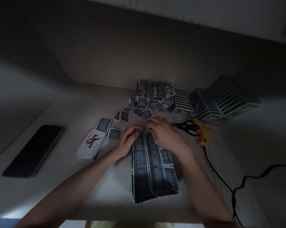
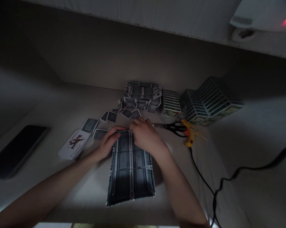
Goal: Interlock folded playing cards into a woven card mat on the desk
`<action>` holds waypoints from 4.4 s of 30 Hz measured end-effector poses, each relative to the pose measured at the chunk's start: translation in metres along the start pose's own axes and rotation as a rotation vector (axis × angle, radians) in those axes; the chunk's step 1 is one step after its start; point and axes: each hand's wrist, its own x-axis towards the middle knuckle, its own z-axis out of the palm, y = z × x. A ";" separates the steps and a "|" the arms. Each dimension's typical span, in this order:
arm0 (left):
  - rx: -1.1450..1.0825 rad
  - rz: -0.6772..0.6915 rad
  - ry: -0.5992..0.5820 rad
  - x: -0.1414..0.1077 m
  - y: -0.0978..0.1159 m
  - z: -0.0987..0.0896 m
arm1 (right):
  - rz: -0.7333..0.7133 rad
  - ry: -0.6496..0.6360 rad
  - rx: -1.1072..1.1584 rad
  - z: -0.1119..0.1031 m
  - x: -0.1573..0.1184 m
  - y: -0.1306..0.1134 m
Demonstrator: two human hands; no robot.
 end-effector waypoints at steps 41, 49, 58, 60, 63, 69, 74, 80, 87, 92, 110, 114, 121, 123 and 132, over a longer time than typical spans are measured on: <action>-0.020 -0.055 -0.112 0.005 0.005 0.001 | 0.201 -0.069 -0.048 -0.013 -0.006 0.014; -0.014 -0.026 -0.115 0.006 0.002 0.002 | 0.265 -0.117 -0.292 -0.012 -0.007 -0.004; 0.022 -0.029 -0.106 0.005 0.003 0.002 | 0.228 -0.125 -0.069 -0.013 -0.014 0.006; 0.024 -0.037 -0.102 0.004 0.003 0.002 | 0.189 -0.088 0.068 -0.015 -0.016 0.013; 0.016 -0.039 -0.112 0.004 0.002 0.003 | 0.153 -0.040 0.139 -0.016 -0.017 0.016; 0.002 -0.042 -0.097 0.005 0.000 0.005 | 0.170 -0.010 -0.042 -0.010 -0.016 0.007; 0.009 -0.034 -0.099 0.005 0.001 0.005 | 0.139 0.000 -0.080 -0.007 -0.016 0.006; 0.022 -0.011 -0.078 0.006 -0.001 0.006 | 0.080 0.045 -0.174 -0.004 -0.017 0.004; 0.043 -0.019 -0.056 0.006 0.004 0.006 | 0.060 0.074 -0.125 0.000 -0.014 0.003; -0.061 -0.110 -0.054 0.006 0.005 0.003 | 0.027 0.054 0.302 -0.002 -0.018 0.029; -0.164 -0.163 -0.164 0.008 -0.001 0.003 | 0.092 -0.019 0.200 -0.009 -0.025 0.038; -0.178 -0.167 -0.152 0.008 0.001 0.004 | 0.135 -0.013 0.156 -0.008 -0.026 0.035; -0.148 -0.158 -0.089 0.004 0.006 0.001 | 0.130 0.072 0.337 -0.008 -0.025 0.041; -0.161 -0.144 -0.094 0.004 0.005 -0.002 | 0.176 0.183 0.355 -0.015 -0.028 0.045; -0.447 -0.181 -0.121 0.007 0.003 -0.007 | 0.303 -0.301 0.212 -0.037 -0.058 0.027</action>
